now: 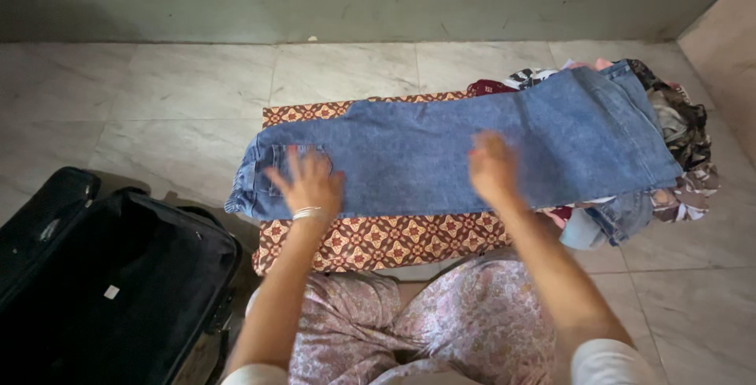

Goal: The person opens a suitcase, adjusts the interior straps, folds a pair of denim jeans, and places the folded jeans into the suitcase.

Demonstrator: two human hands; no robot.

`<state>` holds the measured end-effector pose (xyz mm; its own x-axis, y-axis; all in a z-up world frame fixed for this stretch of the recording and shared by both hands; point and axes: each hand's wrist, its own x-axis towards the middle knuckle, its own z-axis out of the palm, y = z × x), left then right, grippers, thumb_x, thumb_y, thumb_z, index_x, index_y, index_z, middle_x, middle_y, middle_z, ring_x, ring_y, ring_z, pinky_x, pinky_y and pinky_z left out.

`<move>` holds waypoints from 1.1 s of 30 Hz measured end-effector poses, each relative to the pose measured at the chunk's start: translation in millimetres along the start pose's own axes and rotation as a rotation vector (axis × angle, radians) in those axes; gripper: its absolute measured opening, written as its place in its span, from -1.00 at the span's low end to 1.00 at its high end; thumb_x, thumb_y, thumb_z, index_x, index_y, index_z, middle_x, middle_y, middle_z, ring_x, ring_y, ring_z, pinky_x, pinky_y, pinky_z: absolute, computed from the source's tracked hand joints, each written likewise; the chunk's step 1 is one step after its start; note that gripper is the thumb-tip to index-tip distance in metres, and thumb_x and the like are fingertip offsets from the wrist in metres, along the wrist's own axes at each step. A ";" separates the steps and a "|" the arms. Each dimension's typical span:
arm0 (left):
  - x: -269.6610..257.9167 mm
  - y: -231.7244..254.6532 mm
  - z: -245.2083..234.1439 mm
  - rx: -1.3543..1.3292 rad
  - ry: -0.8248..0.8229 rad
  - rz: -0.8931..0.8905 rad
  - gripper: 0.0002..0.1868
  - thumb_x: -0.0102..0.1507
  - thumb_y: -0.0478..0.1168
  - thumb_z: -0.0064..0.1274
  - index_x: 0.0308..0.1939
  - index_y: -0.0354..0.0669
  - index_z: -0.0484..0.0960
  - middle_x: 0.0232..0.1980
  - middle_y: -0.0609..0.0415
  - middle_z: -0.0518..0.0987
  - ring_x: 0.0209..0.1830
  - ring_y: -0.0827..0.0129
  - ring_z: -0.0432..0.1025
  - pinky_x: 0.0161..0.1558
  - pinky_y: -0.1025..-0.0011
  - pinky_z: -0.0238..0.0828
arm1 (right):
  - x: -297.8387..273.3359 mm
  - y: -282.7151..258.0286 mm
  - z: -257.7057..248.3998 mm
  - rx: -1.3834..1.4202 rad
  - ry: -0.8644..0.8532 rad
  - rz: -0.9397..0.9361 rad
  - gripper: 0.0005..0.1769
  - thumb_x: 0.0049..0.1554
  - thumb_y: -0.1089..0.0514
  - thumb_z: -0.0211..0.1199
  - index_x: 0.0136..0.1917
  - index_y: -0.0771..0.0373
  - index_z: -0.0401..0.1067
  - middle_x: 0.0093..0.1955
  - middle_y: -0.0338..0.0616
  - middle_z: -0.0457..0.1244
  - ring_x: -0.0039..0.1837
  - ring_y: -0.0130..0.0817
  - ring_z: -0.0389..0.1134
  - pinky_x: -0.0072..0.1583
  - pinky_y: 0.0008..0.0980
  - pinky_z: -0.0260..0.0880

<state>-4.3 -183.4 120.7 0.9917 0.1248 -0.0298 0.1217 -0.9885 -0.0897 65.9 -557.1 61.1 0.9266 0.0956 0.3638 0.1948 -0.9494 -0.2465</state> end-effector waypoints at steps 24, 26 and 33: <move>34.0 63.6 32.3 -0.351 0.094 0.070 -0.16 0.33 0.31 -0.29 0.55 -0.08 0.09 0.64 -0.02 0.00 0.64 0.01 -0.23 0.47 -0.30 -0.61 | 180.1 -157.3 154.7 0.336 0.050 -0.031 -0.76 -0.04 -0.12 0.45 -0.22 0.01 0.54 0.12 -0.26 0.37 0.36 -0.11 0.26 0.31 0.23 0.18; 35.0 63.0 32.6 -0.352 0.072 0.064 -0.16 0.33 0.31 -0.30 0.56 -0.09 0.08 0.64 -0.01 0.00 0.65 0.02 -0.23 0.48 -0.30 -0.61 | 178.1 -164.8 147.3 0.330 0.109 -0.002 -0.78 0.00 -0.11 0.43 -0.18 0.01 0.55 0.25 -0.20 0.32 0.46 -0.05 0.18 0.37 0.31 0.04; 51.5 64.8 47.1 -0.292 0.109 0.053 -0.34 0.42 0.14 -0.41 0.58 0.05 0.08 0.66 0.22 0.00 0.66 0.27 -0.17 0.49 -0.36 -0.53 | 107.3 -165.0 116.6 0.318 0.167 -0.305 -0.52 0.30 0.06 0.16 0.44 0.22 0.27 0.63 0.24 -0.01 0.67 0.17 -0.10 0.53 0.40 -0.24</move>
<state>52.7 -237.0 66.5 0.9936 0.0786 0.0817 0.0610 -0.9781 0.1989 170.7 -355.3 36.0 0.7524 0.2814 0.5955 0.5629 -0.7443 -0.3595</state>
